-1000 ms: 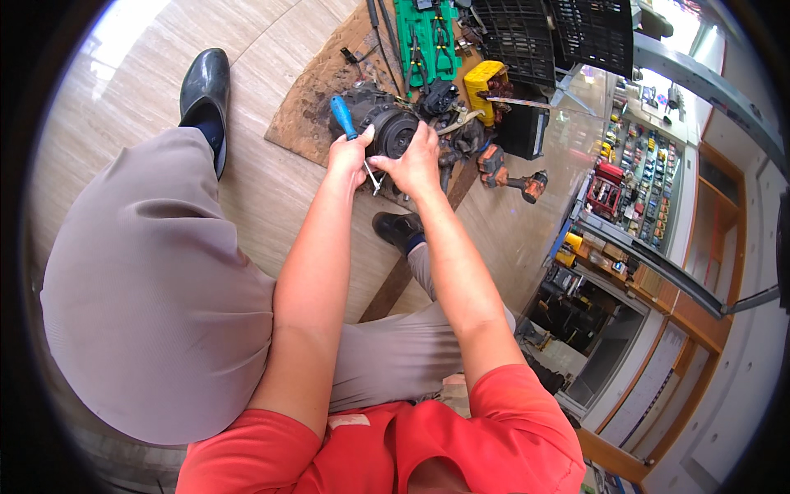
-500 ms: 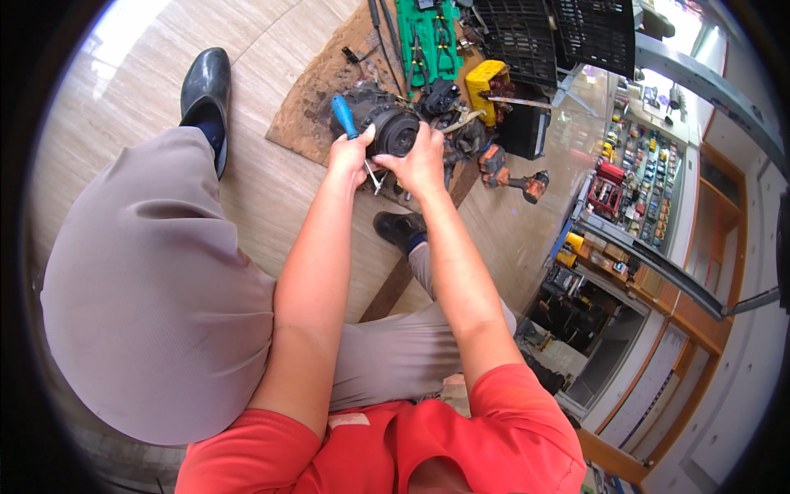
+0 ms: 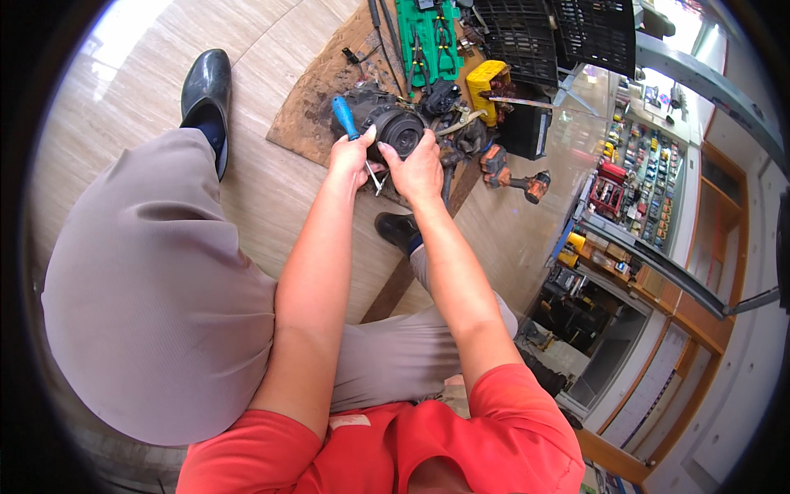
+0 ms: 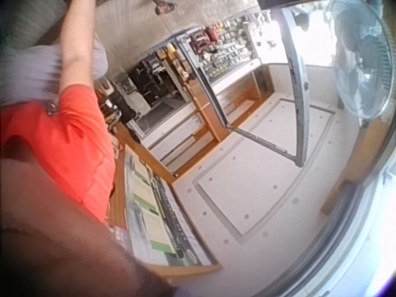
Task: The person unscrews and removes components from a black automotive part using a screwdriver.
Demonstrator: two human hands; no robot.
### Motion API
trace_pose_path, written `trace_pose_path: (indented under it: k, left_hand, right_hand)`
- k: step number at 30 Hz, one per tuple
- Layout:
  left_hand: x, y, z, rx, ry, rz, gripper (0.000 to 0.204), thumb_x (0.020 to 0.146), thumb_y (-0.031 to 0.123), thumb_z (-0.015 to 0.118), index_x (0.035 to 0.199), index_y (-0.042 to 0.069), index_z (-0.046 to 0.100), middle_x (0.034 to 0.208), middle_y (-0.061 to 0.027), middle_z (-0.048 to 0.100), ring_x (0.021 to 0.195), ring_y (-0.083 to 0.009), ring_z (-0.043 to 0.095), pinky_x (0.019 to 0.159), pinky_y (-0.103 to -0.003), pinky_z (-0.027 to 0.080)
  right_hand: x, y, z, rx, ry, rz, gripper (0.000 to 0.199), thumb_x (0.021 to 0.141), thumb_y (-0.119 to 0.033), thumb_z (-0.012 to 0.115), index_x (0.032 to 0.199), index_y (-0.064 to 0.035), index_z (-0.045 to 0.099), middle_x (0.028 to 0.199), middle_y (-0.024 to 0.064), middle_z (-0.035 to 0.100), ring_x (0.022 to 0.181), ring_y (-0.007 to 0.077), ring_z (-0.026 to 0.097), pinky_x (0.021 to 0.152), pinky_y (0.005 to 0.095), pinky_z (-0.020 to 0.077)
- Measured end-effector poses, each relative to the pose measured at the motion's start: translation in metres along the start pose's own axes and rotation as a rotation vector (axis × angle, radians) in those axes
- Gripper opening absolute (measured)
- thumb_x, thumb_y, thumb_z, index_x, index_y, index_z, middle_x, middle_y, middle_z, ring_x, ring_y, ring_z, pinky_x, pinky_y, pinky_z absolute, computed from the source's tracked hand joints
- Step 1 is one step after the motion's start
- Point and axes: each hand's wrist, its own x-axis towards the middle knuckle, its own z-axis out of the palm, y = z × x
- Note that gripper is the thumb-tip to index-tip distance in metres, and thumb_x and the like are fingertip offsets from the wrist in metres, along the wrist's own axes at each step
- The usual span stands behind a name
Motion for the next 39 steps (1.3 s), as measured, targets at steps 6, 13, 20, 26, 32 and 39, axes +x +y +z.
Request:
trace_pose_path:
  k: [6, 13, 20, 26, 32, 39]
  left_hand:
    - [0.006, -0.003, -0.004, 0.054, -0.001, -0.003, 0.024, 0.098, 0.024, 0.066, 0.110, 0.005, 0.057, 0.093, -0.0098, 0.067, 0.075, -0.0242, 0.069, 0.060, -0.046, 0.062]
    - [0.005, -0.004, -0.002, 0.061, 0.018, 0.004, 0.024, 0.098, 0.024, 0.066, 0.111, 0.006, 0.058, 0.094, -0.0108, 0.067, 0.075, -0.0253, 0.069, 0.057, -0.044, 0.061]
    - [0.005, -0.003, 0.000, 0.029, 0.023, 0.003, 0.030, 0.094, 0.022, 0.071, 0.111, 0.004, 0.054, 0.092, -0.0109, 0.066, 0.067, -0.0231, 0.066, 0.047, -0.041, 0.058]
    - [0.004, -0.001, -0.001, 0.022, -0.006, -0.001, 0.029, 0.095, 0.022, 0.071, 0.112, 0.004, 0.055, 0.091, -0.0101, 0.067, 0.068, -0.0225, 0.067, 0.048, -0.041, 0.059]
    - [0.004, -0.002, -0.001, 0.019, -0.014, -0.009, 0.029, 0.095, 0.021, 0.070, 0.112, 0.004, 0.055, 0.094, -0.0109, 0.067, 0.071, -0.0240, 0.068, 0.050, -0.043, 0.060]
    - [-0.002, 0.004, 0.000, 0.086, -0.003, -0.057, 0.032, 0.097, 0.024, 0.067, 0.121, 0.005, 0.056, 0.105, -0.0142, 0.068, 0.081, -0.0301, 0.070, 0.060, -0.050, 0.061]
  right_hand:
    - [0.002, -0.007, 0.003, -0.030, 0.019, 0.037, 0.098, 0.078, -0.059, 0.076, 0.140, 0.0057, 0.034, 0.127, 0.0316, 0.055, 0.114, 0.0458, 0.060, 0.096, 0.0503, 0.0494]
    - [0.004, 0.004, 0.012, -0.018, 0.089, -0.019, 0.096, 0.078, -0.059, 0.076, 0.137, 0.0073, 0.039, 0.127, 0.0319, 0.058, 0.115, 0.0443, 0.061, 0.096, 0.0486, 0.0494]
    - [0.007, 0.003, 0.011, 0.014, 0.087, -0.001, 0.095, 0.078, -0.059, 0.076, 0.135, 0.0079, 0.040, 0.126, 0.0310, 0.059, 0.114, 0.0441, 0.061, 0.096, 0.0482, 0.0496]
    - [0.006, 0.002, 0.006, -0.011, 0.058, -0.015, 0.096, 0.077, -0.058, 0.077, 0.136, 0.0070, 0.039, 0.127, 0.0306, 0.058, 0.117, 0.0434, 0.060, 0.097, 0.0477, 0.0488]
    - [0.006, 0.006, 0.010, 0.003, 0.086, -0.053, 0.096, 0.077, -0.058, 0.078, 0.137, 0.0061, 0.038, 0.127, 0.0299, 0.058, 0.115, 0.0434, 0.061, 0.097, 0.0476, 0.0488]
    - [0.010, 0.029, -0.004, 0.201, -0.049, -0.072, 0.093, 0.080, -0.050, 0.079, 0.140, 0.0074, 0.037, 0.128, 0.0331, 0.058, 0.116, 0.0445, 0.061, 0.097, 0.0469, 0.0494]
